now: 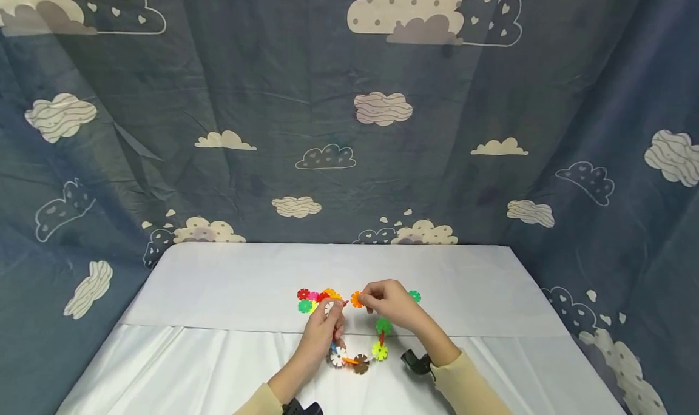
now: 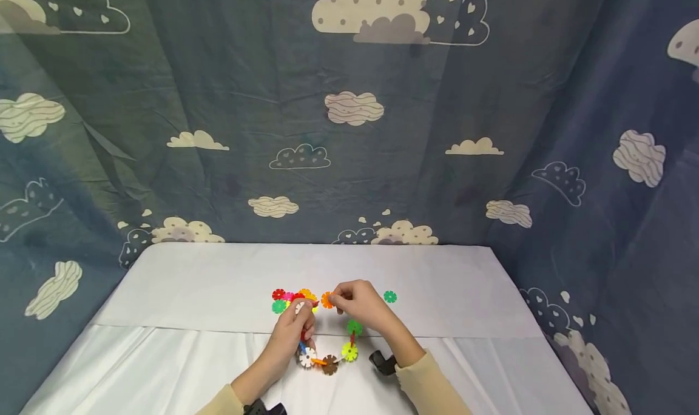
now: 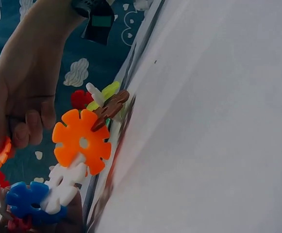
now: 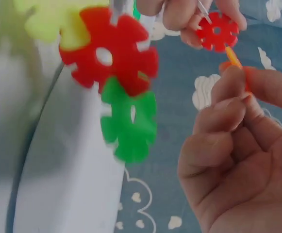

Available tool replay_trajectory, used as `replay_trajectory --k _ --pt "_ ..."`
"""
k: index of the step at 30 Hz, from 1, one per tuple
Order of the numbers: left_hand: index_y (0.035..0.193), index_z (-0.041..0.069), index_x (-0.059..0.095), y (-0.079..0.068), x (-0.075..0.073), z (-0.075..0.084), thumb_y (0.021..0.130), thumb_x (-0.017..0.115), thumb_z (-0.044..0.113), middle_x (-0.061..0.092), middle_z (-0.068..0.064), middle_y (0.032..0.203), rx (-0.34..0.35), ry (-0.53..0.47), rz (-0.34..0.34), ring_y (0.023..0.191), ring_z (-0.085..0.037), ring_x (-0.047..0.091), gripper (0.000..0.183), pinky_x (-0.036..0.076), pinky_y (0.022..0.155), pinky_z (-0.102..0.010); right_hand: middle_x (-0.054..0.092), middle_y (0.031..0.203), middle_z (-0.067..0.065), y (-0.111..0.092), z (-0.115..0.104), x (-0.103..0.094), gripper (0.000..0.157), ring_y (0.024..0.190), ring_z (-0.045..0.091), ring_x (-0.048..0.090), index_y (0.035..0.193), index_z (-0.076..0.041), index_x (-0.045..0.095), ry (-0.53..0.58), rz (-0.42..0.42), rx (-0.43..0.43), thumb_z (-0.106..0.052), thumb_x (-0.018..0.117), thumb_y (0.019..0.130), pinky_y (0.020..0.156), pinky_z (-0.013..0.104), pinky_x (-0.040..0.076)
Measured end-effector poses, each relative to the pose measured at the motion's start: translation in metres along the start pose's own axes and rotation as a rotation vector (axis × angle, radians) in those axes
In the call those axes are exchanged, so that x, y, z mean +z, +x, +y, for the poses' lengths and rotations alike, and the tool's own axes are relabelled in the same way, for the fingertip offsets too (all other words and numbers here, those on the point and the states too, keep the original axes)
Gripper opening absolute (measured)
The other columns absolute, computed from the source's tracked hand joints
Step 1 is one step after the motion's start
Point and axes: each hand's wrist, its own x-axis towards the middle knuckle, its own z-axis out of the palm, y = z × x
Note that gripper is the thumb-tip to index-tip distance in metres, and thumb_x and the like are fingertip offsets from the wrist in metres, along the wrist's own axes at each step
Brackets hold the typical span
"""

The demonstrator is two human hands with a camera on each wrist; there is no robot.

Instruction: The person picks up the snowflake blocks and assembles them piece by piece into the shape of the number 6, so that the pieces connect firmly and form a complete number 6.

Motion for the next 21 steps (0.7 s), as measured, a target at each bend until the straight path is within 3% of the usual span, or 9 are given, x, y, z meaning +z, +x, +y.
replay_trajectory --k 5,13,21 --pt "0.133 -0.002 0.050 0.001 0.002 -0.006 0.112 0.053 0.039 0.045 0.002 0.075 0.019 0.013 -0.028 0.061 -0.009 0.045 0.045 0.053 0.053 -0.021 0.063 0.069 0.000 -0.002 -0.001 0.010 0.024 0.072 0.014 0.055 0.087 -0.005 0.075 0.006 0.031 0.007 -0.022 0.067 0.102 0.067 0.026 0.044" --pt "0.129 0.000 0.051 0.000 0.004 -0.006 0.112 0.053 0.036 0.046 0.001 0.073 0.029 0.054 -0.037 0.060 -0.008 0.046 0.040 0.050 0.054 -0.019 0.065 0.067 0.007 -0.003 -0.004 0.019 0.025 0.062 0.009 0.048 0.085 -0.004 0.075 0.031 0.059 0.010 -0.019 0.066 0.103 0.056 0.022 0.038" --pt "0.127 -0.002 0.051 0.002 0.006 -0.004 0.112 0.053 0.034 0.048 0.000 0.073 0.047 0.056 0.006 0.058 -0.008 0.047 0.039 0.050 0.053 -0.019 0.066 0.067 0.004 -0.002 -0.005 0.023 0.030 0.061 0.007 0.046 0.087 0.000 0.075 -0.014 0.083 0.003 -0.022 0.065 0.105 0.055 0.020 0.036"
